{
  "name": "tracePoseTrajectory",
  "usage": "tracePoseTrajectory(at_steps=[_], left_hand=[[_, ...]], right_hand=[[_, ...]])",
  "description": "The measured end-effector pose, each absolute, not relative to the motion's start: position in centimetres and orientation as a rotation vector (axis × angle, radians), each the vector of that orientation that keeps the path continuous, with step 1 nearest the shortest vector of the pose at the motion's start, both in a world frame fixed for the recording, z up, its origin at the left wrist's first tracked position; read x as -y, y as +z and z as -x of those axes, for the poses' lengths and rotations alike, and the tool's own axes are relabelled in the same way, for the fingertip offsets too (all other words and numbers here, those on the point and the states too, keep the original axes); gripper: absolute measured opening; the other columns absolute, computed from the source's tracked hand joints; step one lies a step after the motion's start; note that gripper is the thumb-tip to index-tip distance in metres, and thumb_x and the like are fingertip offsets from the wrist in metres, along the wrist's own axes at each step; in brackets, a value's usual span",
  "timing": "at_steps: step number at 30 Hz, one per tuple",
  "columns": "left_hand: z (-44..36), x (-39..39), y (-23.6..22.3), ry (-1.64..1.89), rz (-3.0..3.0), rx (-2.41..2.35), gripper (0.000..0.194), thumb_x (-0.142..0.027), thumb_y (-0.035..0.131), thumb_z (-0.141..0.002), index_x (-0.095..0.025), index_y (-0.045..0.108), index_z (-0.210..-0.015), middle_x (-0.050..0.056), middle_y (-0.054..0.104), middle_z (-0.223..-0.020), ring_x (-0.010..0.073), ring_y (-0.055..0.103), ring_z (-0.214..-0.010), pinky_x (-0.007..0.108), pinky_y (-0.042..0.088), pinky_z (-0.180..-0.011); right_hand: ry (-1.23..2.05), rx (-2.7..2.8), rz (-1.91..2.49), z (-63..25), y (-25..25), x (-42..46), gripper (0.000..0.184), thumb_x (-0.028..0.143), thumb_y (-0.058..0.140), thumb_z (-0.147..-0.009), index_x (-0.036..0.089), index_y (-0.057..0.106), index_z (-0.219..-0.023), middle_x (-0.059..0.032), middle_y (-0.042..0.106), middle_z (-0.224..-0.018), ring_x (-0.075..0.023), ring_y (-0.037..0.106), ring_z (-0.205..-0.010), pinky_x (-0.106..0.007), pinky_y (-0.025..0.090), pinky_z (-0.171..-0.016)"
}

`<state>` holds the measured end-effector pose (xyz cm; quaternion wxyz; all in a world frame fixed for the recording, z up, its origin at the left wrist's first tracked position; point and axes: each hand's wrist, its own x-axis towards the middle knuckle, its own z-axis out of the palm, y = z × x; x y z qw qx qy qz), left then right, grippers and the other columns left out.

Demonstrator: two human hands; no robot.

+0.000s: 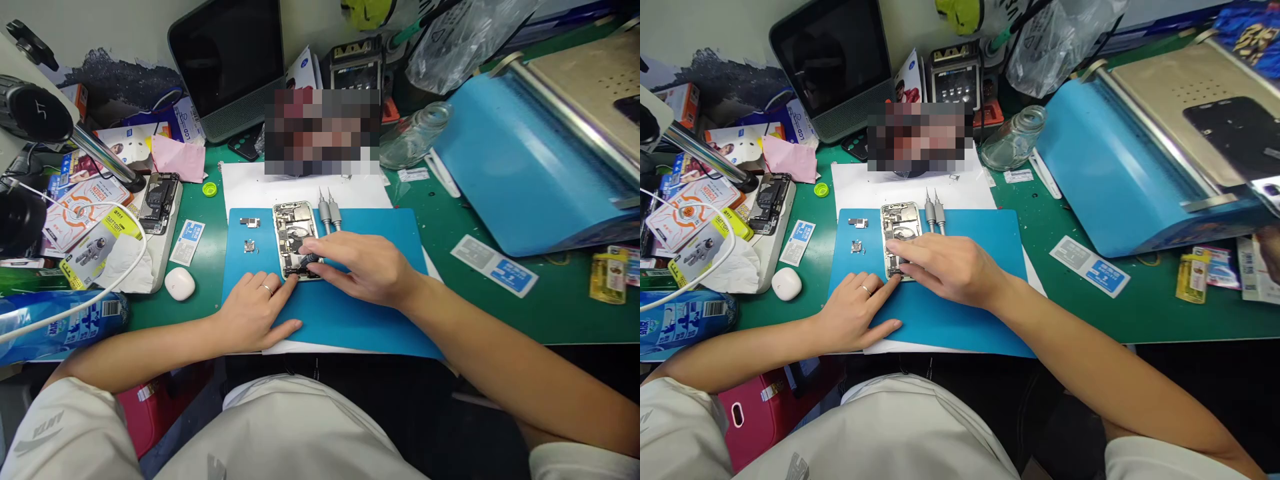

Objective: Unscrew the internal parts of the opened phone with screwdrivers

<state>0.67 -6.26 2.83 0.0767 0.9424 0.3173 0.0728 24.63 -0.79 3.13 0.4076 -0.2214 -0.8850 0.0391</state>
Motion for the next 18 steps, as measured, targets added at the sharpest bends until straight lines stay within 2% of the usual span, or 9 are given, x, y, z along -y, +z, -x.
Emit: tracePoseTrajectory(at_steps=[7, 14, 18], left_hand=[[-0.69, 6.25, 2.91, 0.213, -2.828, -0.951, 0.07, -0.058, 0.035, -0.103, -0.003, 0.045, -0.144, 0.013, 0.061, -0.101, 0.0257, 0.055, -0.083, 0.039, 0.04, -0.069], [-0.71, 6.25, 2.83, 0.211, -2.821, -0.958, 0.069, -0.058, 0.035, -0.103, -0.003, 0.045, -0.144, 0.014, 0.061, -0.102, 0.0263, 0.055, -0.086, 0.039, 0.04, -0.07], [-0.72, 6.22, 2.88, 0.207, -2.819, -0.953, 0.069, -0.058, 0.036, -0.103, -0.003, 0.045, -0.144, 0.013, 0.061, -0.102, 0.026, 0.055, -0.085, 0.039, 0.04, -0.07]], right_hand=[[0.109, 2.169, 0.526, -24.59, 2.31, 0.72, 0.064, 0.013, 0.069, -0.09, 0.018, 0.042, -0.148, -0.0089, 0.077, -0.104, -0.0197, 0.075, -0.092, -0.03, 0.065, -0.077], [0.314, 2.112, 0.527, -24.4, 2.16, 0.9, 0.062, 0.005, 0.063, -0.089, 0.02, 0.044, -0.146, -0.0112, 0.075, -0.11, -0.0217, 0.073, -0.1, -0.035, 0.064, -0.083], [0.311, 2.094, 0.506, -24.37, 2.26, 0.78, 0.058, 0.007, 0.066, -0.089, 0.021, 0.048, -0.143, -0.009, 0.074, -0.102, -0.0196, 0.072, -0.092, -0.032, 0.062, -0.079]])
